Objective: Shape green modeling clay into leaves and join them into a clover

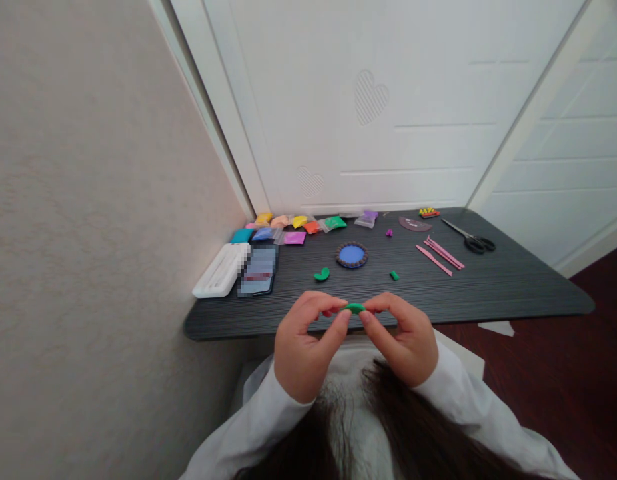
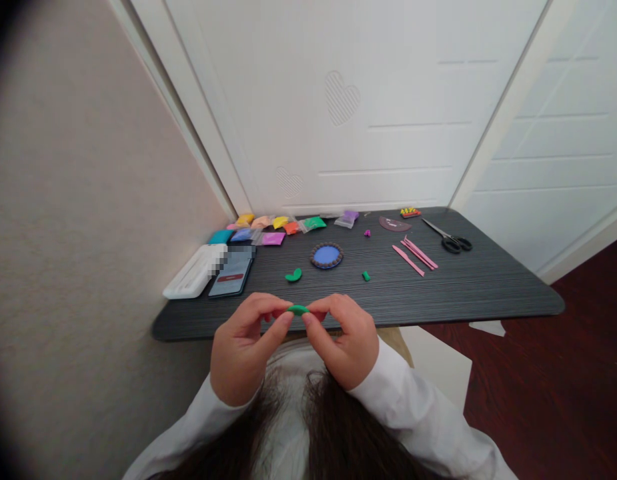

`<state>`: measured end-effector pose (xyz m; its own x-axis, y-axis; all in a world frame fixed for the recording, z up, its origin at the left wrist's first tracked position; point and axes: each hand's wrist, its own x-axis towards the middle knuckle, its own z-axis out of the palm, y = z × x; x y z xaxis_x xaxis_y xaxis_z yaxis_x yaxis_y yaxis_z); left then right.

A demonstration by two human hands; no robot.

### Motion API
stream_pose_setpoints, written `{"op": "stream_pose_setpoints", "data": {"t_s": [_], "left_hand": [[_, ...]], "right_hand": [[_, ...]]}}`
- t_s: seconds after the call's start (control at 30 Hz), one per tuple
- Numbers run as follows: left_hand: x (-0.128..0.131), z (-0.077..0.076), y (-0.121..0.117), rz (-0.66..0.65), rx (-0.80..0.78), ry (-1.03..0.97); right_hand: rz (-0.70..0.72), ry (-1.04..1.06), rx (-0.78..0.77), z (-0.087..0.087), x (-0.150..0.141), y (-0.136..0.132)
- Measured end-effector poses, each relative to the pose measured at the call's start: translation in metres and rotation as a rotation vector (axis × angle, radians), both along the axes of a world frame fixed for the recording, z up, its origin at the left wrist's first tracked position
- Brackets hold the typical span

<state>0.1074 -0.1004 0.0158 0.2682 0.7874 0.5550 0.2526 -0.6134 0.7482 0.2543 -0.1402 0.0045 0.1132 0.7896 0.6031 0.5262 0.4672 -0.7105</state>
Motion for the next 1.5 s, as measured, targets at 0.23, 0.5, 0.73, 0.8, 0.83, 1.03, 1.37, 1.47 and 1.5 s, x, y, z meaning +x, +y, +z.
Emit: {"op": "stream_pose_setpoints", "data": {"t_s": [0.23,0.5,0.73,0.8,0.83,1.03,1.37,1.47,1.5], "left_hand": [[0.0005,-0.0016,-0.0005,0.027,0.026,-0.009],[0.0000,-0.0026,0.0024,-0.033,0.003,0.000],[0.0004,-0.0019,0.0045,-0.035,-0.015,0.025],[0.0005,-0.0006,0.0042,-0.043,-0.020,0.034],[0.0005,0.0000,0.0040,-0.051,-0.022,0.037],[-0.0009,0.0011,0.0024,-0.046,-0.012,0.025],[-0.0014,0.0010,0.0044,-0.091,-0.031,0.041],[-0.0011,0.0016,0.0032,-0.079,-0.043,0.049],[-0.0011,0.0015,0.0028,-0.073,-0.040,0.047]], "right_hand": [[0.006,0.008,-0.007,-0.0007,-0.0004,-0.0004],[0.014,0.011,-0.019,-0.0012,0.0006,-0.0004],[0.020,-0.018,-0.011,0.0001,-0.0001,-0.0004],[0.021,-0.027,-0.006,0.0004,0.0001,-0.0006],[0.020,-0.033,-0.003,0.0006,0.0003,-0.0007],[0.036,-0.064,0.011,0.0010,0.0010,-0.0013],[0.051,-0.064,0.000,0.0003,0.0012,-0.0013],[0.046,-0.070,0.005,0.0007,0.0008,-0.0007],[0.041,-0.071,0.008,0.0008,0.0006,-0.0006]]}}
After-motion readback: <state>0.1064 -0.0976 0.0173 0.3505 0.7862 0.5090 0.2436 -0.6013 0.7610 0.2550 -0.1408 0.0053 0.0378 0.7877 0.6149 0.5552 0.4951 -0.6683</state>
